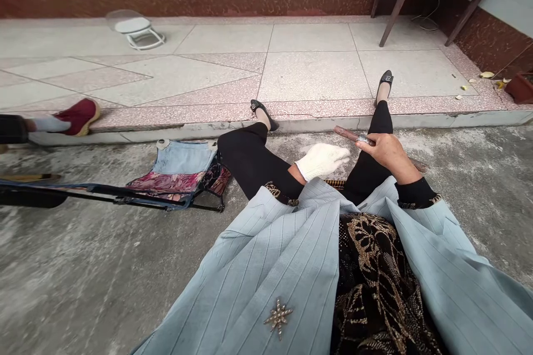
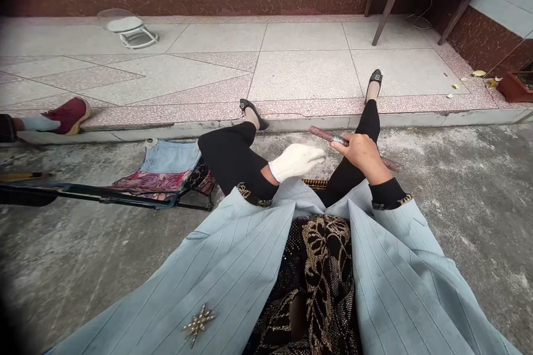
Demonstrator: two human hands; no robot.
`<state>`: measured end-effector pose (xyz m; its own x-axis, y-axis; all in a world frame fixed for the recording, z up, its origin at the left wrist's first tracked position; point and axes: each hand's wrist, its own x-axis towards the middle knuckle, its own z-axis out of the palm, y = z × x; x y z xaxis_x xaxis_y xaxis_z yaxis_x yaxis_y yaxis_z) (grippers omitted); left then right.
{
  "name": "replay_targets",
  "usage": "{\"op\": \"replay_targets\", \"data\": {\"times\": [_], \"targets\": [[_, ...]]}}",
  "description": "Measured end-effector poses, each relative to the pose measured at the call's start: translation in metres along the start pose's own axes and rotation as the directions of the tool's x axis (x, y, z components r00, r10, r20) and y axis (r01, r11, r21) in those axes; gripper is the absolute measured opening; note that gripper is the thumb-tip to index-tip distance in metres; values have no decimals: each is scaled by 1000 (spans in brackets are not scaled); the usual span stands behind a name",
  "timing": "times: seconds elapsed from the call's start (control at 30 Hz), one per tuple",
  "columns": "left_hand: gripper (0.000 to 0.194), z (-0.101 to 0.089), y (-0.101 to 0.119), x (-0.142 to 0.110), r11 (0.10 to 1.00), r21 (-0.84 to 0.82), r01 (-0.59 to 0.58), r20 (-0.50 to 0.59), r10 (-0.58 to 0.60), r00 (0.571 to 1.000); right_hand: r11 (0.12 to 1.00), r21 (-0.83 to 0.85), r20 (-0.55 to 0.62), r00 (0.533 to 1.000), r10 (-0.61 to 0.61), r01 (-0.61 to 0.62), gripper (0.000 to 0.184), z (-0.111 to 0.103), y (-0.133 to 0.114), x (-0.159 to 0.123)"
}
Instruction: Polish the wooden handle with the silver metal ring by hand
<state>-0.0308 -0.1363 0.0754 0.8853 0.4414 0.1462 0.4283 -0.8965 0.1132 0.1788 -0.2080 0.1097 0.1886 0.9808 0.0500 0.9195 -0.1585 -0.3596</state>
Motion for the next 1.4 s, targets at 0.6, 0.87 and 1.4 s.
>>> {"op": "replay_targets", "data": {"times": [0.6,0.87,1.4], "targets": [[29,-23,-19,18,709,-703,51,12,-61,998,795,584,195,923,-333,163,45,-14,-4,-9],[29,14,6,9,871,-489,-50,101,114,988,780,626,18,999,-41,21,48,-6,3,-1],[24,-32,7,-1,984,46,-173,69,170,983,973,-222,161,987,-20,56,48,-3,4,-2]]}}
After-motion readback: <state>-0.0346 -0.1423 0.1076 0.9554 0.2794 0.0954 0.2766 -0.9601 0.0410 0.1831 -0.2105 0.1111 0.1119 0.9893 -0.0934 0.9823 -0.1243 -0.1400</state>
